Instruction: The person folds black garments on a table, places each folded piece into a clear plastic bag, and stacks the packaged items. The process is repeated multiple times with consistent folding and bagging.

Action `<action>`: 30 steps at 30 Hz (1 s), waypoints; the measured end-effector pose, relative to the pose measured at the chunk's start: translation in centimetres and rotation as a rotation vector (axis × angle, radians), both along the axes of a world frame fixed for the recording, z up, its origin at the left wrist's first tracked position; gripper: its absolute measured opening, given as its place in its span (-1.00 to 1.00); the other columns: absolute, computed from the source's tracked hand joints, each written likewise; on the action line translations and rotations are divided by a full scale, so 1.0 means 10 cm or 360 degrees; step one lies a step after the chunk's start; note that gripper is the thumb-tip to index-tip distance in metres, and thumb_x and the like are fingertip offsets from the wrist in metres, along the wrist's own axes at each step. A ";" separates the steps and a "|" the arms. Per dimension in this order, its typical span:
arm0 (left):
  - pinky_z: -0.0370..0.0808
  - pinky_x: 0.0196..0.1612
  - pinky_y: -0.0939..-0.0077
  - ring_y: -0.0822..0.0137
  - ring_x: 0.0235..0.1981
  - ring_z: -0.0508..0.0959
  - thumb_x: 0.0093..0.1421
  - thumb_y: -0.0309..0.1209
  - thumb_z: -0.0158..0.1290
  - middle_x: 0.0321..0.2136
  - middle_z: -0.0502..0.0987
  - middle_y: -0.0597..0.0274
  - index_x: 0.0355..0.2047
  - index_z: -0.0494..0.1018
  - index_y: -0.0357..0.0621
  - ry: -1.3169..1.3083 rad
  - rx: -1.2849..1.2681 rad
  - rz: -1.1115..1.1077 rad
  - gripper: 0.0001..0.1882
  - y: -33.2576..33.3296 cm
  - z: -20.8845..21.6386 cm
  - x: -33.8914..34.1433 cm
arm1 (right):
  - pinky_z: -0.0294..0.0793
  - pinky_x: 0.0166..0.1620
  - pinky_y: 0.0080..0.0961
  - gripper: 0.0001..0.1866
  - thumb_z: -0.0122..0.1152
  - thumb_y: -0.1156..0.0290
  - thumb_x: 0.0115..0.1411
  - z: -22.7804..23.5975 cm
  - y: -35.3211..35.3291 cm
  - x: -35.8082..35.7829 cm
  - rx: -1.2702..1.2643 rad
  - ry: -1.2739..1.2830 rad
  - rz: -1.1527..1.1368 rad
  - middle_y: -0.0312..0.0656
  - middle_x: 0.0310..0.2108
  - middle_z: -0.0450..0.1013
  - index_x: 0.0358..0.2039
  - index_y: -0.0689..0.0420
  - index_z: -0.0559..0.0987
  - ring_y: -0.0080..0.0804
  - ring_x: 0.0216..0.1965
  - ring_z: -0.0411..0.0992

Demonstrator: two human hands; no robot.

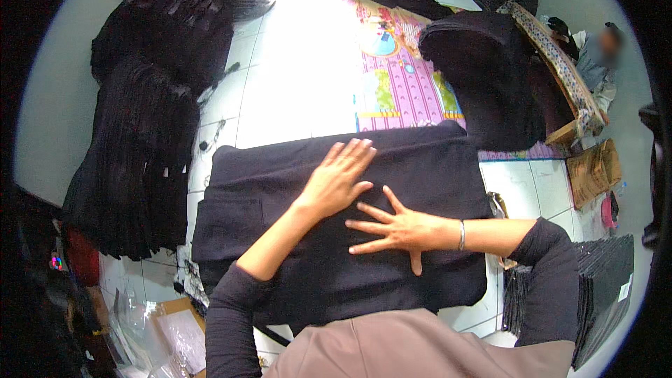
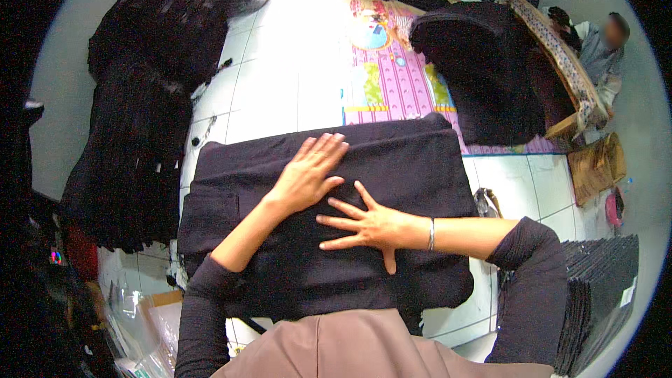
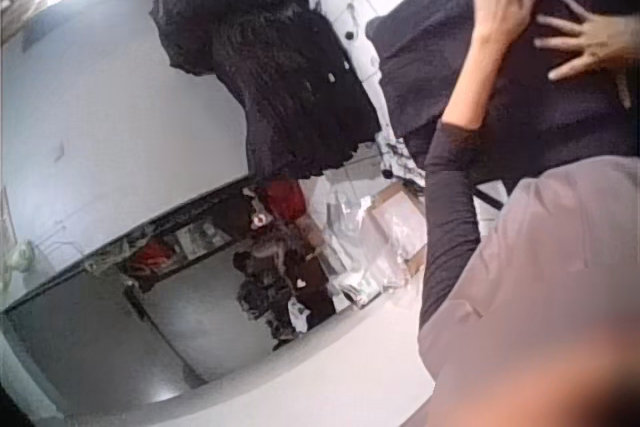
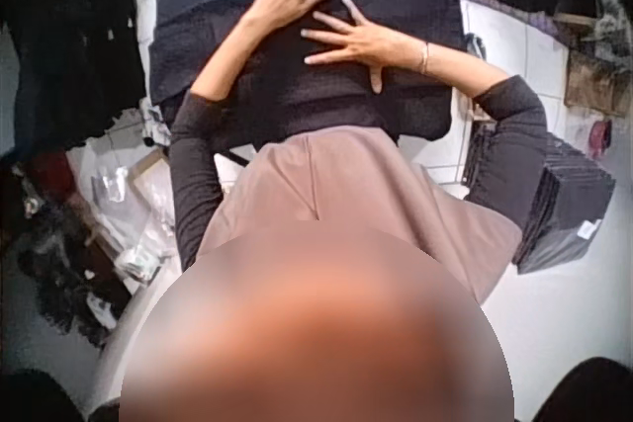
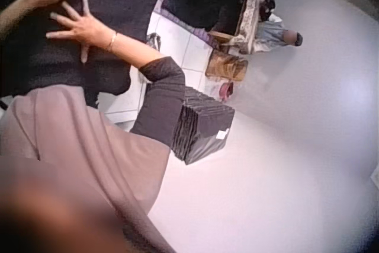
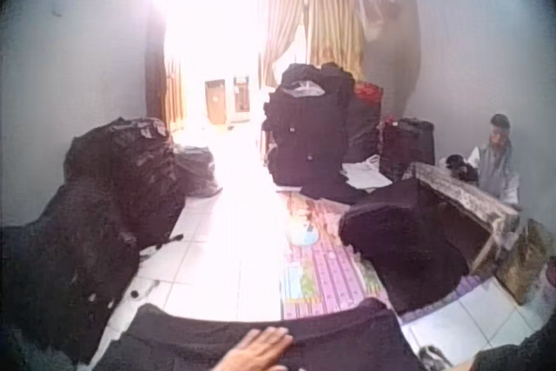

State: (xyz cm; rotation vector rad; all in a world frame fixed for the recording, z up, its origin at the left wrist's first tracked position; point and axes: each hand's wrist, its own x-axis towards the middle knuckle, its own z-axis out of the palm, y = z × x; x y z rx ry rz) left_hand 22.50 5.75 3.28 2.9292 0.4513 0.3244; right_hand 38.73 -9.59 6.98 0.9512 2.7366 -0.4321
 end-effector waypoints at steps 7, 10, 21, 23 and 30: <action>-0.16 0.45 0.30 0.28 0.42 -0.08 0.37 -0.09 -0.26 0.39 -0.02 0.21 0.36 0.03 -0.12 0.0075 -0.0018 -0.0870 -0.37 0.21 -0.22 0.66 | -0.35 0.16 0.68 0.68 0.48 -0.05 -1.01 -0.11 0.01 0.01 -0.0084 0.0142 -0.0044 -0.24 0.46 -0.33 0.38 -0.55 -0.10 0.08 0.44 -0.35; -0.18 0.46 0.31 0.27 0.42 -0.10 0.39 -0.07 -0.32 0.39 -0.03 0.22 0.36 0.02 -0.11 0.0130 -0.0084 -0.0903 -0.37 0.22 -0.26 0.69 | -0.35 0.16 0.68 0.69 0.47 -0.06 -1.03 -0.13 0.02 0.00 -0.0101 0.0114 -0.0063 -0.23 0.46 -0.34 0.38 -0.55 -0.10 0.09 0.44 -0.35; -0.07 0.43 0.28 0.17 0.40 0.00 0.39 -0.16 -0.25 0.35 0.07 0.08 0.35 0.04 -0.15 -0.0014 -0.0122 -0.0781 -0.41 0.14 -0.19 0.63 | -0.26 0.35 0.17 -0.18 -0.07 -0.17 0.26 -0.47 0.01 1.02 0.0827 -0.0054 -0.1902 -0.08 0.40 -0.03 0.36 0.11 0.11 -0.16 0.44 -0.16; -0.04 0.42 0.29 0.13 0.38 0.05 0.38 -0.20 -0.22 0.35 0.08 0.04 0.33 0.07 -0.20 0.0058 -0.0017 -0.0573 -0.43 -0.02 -0.17 0.59 | -0.17 0.35 0.10 -0.25 -0.10 -0.10 0.31 -0.62 -0.01 1.29 0.0681 0.0259 -0.1920 -0.06 0.40 -0.03 0.36 0.12 0.11 -0.15 0.43 -0.16; 0.18 0.33 0.23 0.04 0.28 0.26 0.28 -0.13 0.02 0.19 0.33 -0.09 0.13 0.37 -0.31 -0.0313 -0.0375 -0.0261 -0.45 -0.86 -0.12 0.40 | 0.51 -0.10 -0.39 -0.54 0.45 0.26 0.03 -0.62 0.08 1.85 0.0357 0.1332 -0.2585 -0.13 -0.31 0.54 -0.14 0.28 0.55 -0.31 -0.23 0.52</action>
